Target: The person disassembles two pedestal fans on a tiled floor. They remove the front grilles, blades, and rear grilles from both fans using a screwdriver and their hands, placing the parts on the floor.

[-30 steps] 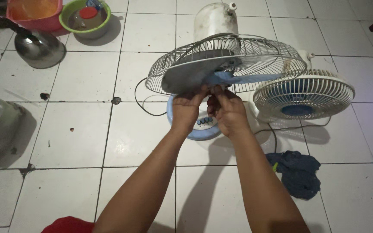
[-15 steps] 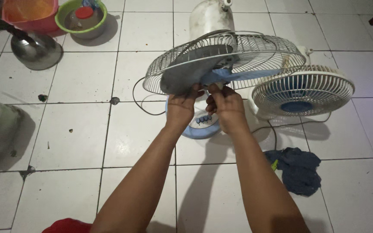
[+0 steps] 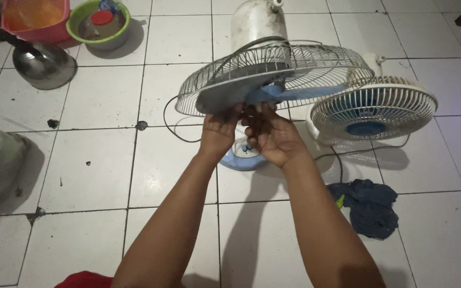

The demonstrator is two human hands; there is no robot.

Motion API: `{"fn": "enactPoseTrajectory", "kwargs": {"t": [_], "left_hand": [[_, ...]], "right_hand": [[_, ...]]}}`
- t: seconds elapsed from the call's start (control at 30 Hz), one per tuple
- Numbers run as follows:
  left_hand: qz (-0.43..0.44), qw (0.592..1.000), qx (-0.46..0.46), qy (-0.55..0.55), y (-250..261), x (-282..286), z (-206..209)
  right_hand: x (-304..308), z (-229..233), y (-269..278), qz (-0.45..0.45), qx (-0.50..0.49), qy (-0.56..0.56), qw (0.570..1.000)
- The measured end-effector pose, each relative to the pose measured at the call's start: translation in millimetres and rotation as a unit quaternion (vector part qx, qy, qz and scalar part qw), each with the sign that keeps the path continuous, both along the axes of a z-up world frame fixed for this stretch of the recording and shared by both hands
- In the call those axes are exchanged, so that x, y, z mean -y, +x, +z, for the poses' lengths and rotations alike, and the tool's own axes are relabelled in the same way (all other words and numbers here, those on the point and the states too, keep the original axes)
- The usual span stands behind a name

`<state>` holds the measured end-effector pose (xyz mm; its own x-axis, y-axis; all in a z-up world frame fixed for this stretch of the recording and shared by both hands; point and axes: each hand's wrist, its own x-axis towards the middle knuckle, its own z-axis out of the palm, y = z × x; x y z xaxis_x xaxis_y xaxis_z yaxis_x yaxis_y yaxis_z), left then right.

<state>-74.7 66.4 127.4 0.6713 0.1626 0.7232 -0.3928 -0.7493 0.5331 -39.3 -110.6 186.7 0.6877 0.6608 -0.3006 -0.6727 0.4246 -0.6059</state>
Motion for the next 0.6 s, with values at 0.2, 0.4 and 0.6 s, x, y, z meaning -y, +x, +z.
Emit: {"fn": "enactPoseTrajectory", "kwargs": {"t": [0.2, 0.4, 0.6], "left_hand": [[-0.070, 0.980, -0.102, -0.154, -7.5, -2.8, 17.2], [-0.037, 0.978, -0.144, -0.149, -14.8, -0.8, 39.0], [-0.026, 0.989, -0.095, -0.108, -14.0, 1.7, 39.8]], "right_hand": [[8.3, -5.8, 16.8, -0.012, 0.105, -0.090, 0.990], [-1.6, -7.1, 6.8, -0.070, 0.159, -0.186, 0.967], [-11.9, 0.1, 0.3, -0.108, 0.224, -0.254, 0.935]]}}
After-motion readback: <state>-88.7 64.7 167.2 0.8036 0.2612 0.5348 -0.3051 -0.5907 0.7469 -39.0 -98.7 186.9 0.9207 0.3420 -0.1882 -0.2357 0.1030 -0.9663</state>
